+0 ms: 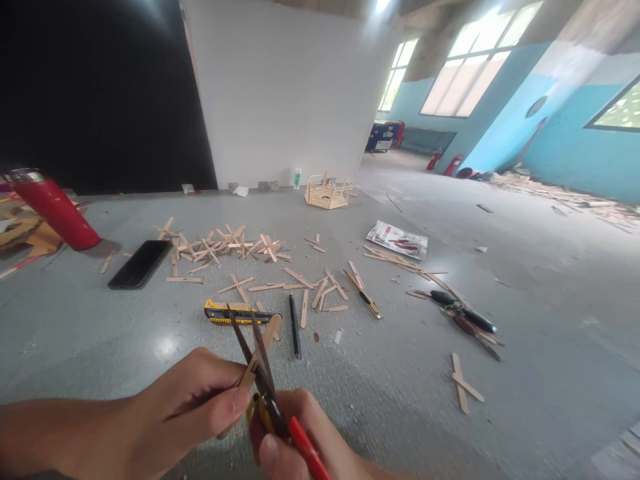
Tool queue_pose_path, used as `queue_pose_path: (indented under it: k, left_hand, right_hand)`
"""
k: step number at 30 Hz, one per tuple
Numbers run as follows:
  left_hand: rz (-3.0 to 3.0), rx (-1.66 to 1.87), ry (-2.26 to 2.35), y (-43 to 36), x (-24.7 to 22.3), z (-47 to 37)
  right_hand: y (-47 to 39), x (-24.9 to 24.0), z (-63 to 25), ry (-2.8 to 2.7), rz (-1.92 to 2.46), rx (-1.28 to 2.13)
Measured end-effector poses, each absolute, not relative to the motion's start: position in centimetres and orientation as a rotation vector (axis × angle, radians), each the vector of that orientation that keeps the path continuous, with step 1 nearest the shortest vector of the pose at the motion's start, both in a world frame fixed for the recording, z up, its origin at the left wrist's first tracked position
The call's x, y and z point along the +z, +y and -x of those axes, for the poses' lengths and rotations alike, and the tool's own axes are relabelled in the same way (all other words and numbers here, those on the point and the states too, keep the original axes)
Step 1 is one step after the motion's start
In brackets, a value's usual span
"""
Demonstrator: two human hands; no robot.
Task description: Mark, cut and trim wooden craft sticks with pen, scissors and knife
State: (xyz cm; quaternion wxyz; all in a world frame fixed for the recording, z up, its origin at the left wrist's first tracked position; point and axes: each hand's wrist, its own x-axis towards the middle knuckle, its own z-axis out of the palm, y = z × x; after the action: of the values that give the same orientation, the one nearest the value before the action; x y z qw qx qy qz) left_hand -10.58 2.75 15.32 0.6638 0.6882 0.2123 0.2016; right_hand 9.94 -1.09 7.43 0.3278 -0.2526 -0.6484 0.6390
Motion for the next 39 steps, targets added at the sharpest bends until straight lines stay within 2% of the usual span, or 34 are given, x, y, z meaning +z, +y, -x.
queue_pose_path:
  k: [16,20,26,34,39]
  left_hand:
    - [-1.589,0.555,0.542,3.2,14.2,11.1]
    - [-1.62,0.567,0.6,3.0,14.4,11.0]
    - [-1.545,0.538,0.851,1.4,14.5,10.5]
    - [-1.417,0.567,0.753,1.2,14.6,10.4]
    - [-1.428,0.575,0.774,1.1,14.8,10.3]
  right_hand:
    - [-1.2,5.2,-9.4,-1.602,0.659,1.598]
    - [-1.5,6.2,-9.4,-1.586,0.66,1.582]
    - [-2.6,9.1,-9.9,-1.594,0.884,1.629]
    - [-3.0,7.2,-9.6,-1.484,0.781,1.61]
    - [-3.2,7.7,-9.3,-1.381,0.838,1.642]
